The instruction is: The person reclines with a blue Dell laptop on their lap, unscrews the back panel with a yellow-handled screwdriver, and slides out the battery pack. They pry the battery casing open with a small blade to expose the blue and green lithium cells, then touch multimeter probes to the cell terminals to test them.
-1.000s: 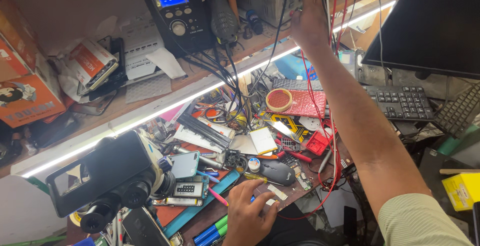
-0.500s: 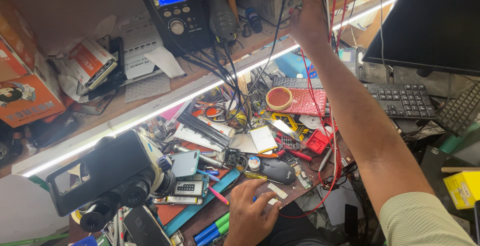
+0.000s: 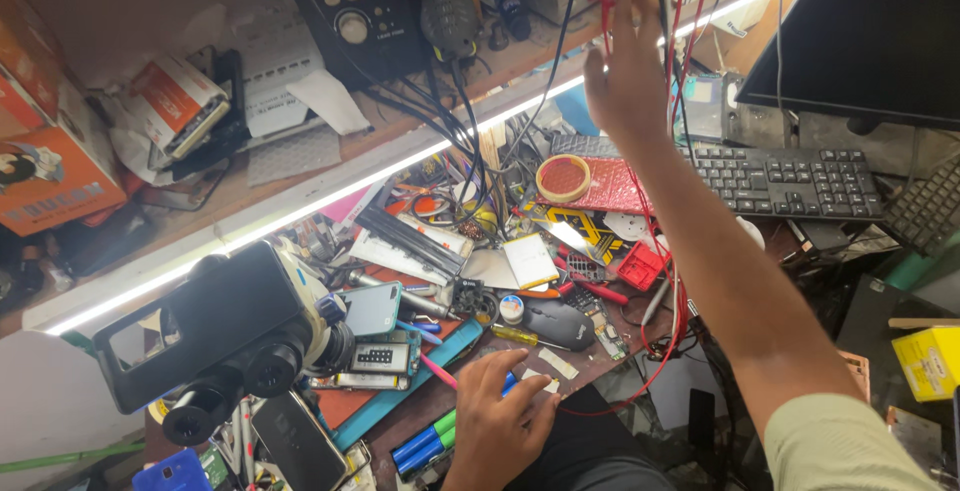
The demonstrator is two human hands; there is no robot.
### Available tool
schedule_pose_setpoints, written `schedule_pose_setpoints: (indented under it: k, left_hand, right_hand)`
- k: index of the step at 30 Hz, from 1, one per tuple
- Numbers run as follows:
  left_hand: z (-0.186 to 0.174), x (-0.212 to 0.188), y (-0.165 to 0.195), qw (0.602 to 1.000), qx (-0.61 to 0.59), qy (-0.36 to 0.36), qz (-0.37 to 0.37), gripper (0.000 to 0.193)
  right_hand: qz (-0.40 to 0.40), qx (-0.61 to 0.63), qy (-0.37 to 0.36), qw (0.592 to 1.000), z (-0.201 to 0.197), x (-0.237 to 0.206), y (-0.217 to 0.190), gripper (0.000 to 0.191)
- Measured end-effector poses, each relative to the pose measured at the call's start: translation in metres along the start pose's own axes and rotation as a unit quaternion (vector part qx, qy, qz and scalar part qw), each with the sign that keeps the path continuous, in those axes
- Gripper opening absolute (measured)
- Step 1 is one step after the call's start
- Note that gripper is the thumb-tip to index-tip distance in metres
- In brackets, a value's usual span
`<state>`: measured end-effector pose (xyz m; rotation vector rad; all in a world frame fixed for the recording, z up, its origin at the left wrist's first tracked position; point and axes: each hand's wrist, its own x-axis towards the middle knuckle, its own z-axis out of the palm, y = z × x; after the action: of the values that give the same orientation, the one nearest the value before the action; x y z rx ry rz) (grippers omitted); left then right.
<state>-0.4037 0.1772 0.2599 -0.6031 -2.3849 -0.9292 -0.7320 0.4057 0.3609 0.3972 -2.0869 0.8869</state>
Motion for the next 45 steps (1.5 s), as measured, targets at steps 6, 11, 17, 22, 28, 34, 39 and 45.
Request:
schedule_pose_setpoints:
  k: [6, 11, 17, 22, 28, 34, 39, 45]
  left_hand:
    - [-0.001, -0.004, 0.002, 1.0, -0.012, -0.012, 0.004, 0.023]
    - [0.001, -0.008, 0.007, 1.0, -0.01, -0.01, 0.001, 0.022]
    - [-0.002, -0.013, 0.01, 0.998, -0.051, -0.025, -0.03, 0.023]
    - [-0.003, -0.011, 0.011, 0.996, -0.074, -0.016, -0.04, 0.021]
    - [-0.011, -0.02, 0.01, 0.996, -0.078, 0.006, -0.043, 0.021]
    - [-0.025, -0.036, 0.006, 0.995, -0.081, 0.009, -0.052, 0.02]
    - [-0.033, -0.045, 0.007, 0.994, -0.091, 0.007, -0.062, 0.019]
    - [-0.038, -0.049, 0.013, 0.992, -0.111, 0.015, -0.049, 0.019]
  right_hand:
    - [-0.13, -0.141, 0.039, 0.981, 0.004, -0.036, -0.005, 0.067]
    - [-0.019, -0.082, -0.051, 0.995, 0.005, 0.001, 0.002, 0.037]
    - [-0.028, -0.139, -0.071, 0.987, 0.022, 0.021, 0.017, 0.038]
    - [-0.023, -0.066, -0.091, 0.993, 0.012, 0.012, 0.019, 0.039]
    - [-0.019, -0.062, 0.018, 0.998, -0.016, -0.066, 0.003, 0.062]
    - [0.147, -0.107, -0.085, 0.98, -0.038, -0.165, -0.003, 0.107]
    - [0.251, -0.091, -0.176, 0.947, -0.054, -0.197, 0.003, 0.099]
    - [0.372, 0.092, -0.291, 0.877, -0.081, -0.226, 0.0, 0.038]
